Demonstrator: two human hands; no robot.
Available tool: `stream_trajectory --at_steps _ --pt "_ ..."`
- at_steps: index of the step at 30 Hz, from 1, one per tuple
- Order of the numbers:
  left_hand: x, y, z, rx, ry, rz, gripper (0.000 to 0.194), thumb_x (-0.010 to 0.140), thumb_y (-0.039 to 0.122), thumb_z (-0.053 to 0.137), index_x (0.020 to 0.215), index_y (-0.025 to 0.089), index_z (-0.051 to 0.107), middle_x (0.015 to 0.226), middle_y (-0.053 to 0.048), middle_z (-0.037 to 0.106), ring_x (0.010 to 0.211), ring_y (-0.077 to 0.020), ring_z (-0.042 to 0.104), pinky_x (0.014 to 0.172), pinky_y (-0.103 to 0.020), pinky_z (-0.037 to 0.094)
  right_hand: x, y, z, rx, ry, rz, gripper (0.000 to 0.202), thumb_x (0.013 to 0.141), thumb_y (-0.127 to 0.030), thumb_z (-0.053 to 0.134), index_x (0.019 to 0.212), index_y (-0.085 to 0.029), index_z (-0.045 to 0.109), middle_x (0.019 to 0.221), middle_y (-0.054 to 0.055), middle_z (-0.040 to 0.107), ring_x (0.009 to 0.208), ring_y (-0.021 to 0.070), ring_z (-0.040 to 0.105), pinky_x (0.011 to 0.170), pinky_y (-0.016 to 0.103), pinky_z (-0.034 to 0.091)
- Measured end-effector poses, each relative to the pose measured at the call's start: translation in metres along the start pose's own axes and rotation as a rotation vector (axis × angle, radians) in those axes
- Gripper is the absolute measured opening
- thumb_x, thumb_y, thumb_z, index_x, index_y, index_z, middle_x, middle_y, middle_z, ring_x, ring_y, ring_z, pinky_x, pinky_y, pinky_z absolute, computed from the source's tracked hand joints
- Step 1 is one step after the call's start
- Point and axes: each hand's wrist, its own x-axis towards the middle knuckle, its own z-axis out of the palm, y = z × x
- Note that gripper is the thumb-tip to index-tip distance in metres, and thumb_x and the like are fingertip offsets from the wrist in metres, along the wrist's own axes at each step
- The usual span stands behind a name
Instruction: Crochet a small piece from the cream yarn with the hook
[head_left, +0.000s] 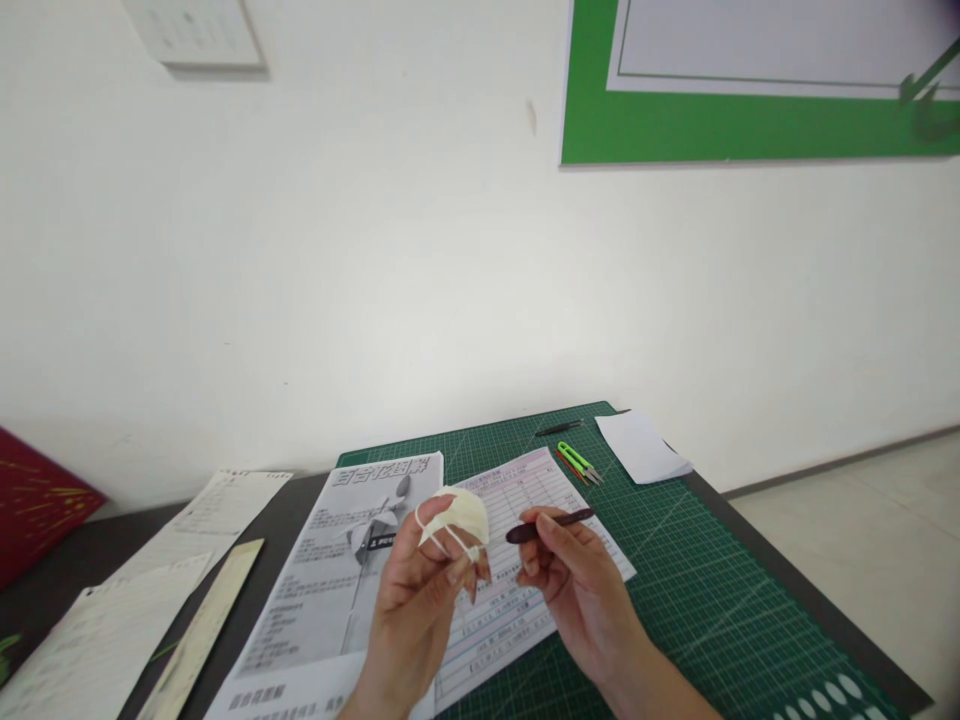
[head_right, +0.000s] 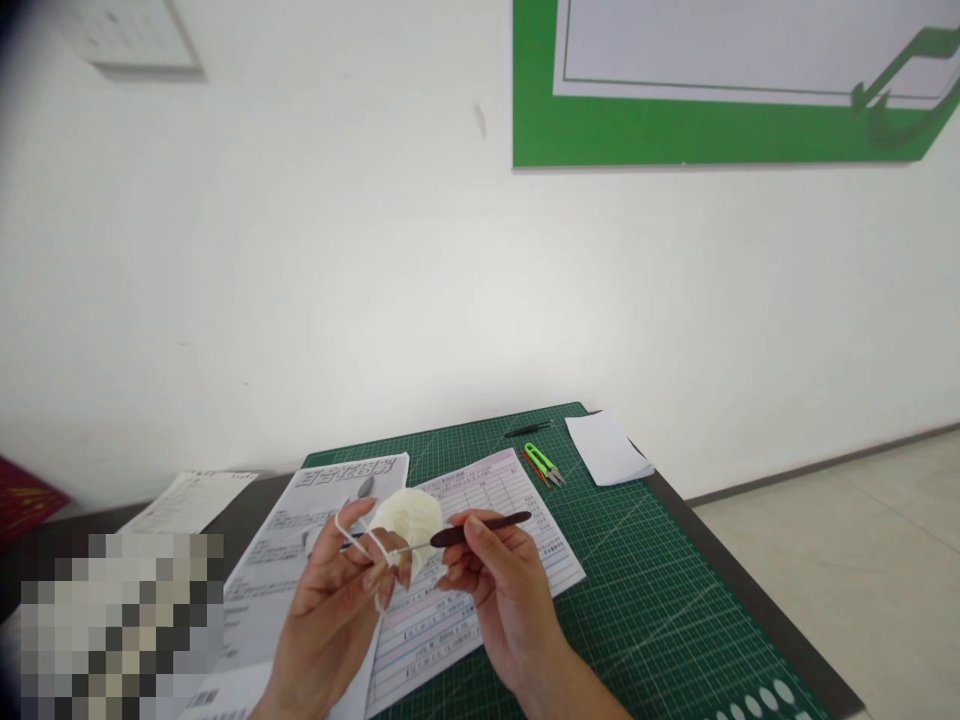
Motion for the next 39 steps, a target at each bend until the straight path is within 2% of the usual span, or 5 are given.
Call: stream_trajectory --at_steps 6,10,17,25,39 --pt "-0.004 -0.008 0.015 0.029 0.132 0.053 0.037 0.072 0.015 0.064 0.106 0.029 0.057 0.066 0.003 0.061 0.061 -0.0127 0.056 0.059 -0.024 0.04 -0.004 0.006 0.001 -0.153 0.026 -0.087 0.015 0.073 -0.024 0.071 0.083 -0.013 0.07 0.061 0.002 0.071 0.051 0.0084 0.063 0.053 0.017 0.053" --pt "-0.003 -0.015 0.018 0.001 0.18 0.055 0.037 0.073 0.011 0.063 0.105 0.029 0.059 0.065 0.004 0.061 0.061 -0.0101 0.054 0.064 -0.021 0.042 -0.011 0.009 -0.001 -0.46 0.056 -0.346 0.01 0.078 -0.019 0.064 0.087 -0.019 0.07 0.068 0.003 0.073 0.06 0.0127 0.066 0.058 0.022 0.055" --pt "0.003 -0.01 0.008 -0.387 0.186 -0.203 0.053 0.069 0.004 0.061 0.119 0.018 0.055 0.067 0.001 0.062 0.063 -0.0091 0.058 0.064 -0.018 0.047 -0.017 0.0 -0.007 -1.159 -0.536 -1.075 0.056 0.073 0.005 0.051 0.125 -0.017 0.05 0.104 0.016 0.066 0.091 0.0238 0.061 0.074 0.038 0.053" --pt "0.004 0.001 -0.004 -0.508 0.0 -0.315 0.057 0.066 -0.003 0.057 0.12 0.014 0.054 0.081 -0.006 0.067 0.067 -0.0105 0.06 0.072 -0.023 0.05 -0.013 0.008 -0.006 -0.73 -0.312 -0.694 0.03 0.08 -0.005 0.055 0.098 -0.026 0.067 0.086 0.005 0.069 0.076 0.0187 0.064 0.066 0.033 0.051" --pt "0.003 0.011 -0.001 -0.471 0.03 -0.288 0.062 0.063 0.0 0.057 0.124 0.008 0.05 0.066 -0.002 0.059 0.054 -0.0091 0.045 0.051 -0.019 0.043 -0.007 0.006 -0.012 -0.359 -0.114 -0.377 0.009 0.075 -0.023 0.068 0.083 -0.021 0.071 0.07 0.003 0.073 0.059 0.0142 0.063 0.057 0.026 0.052"
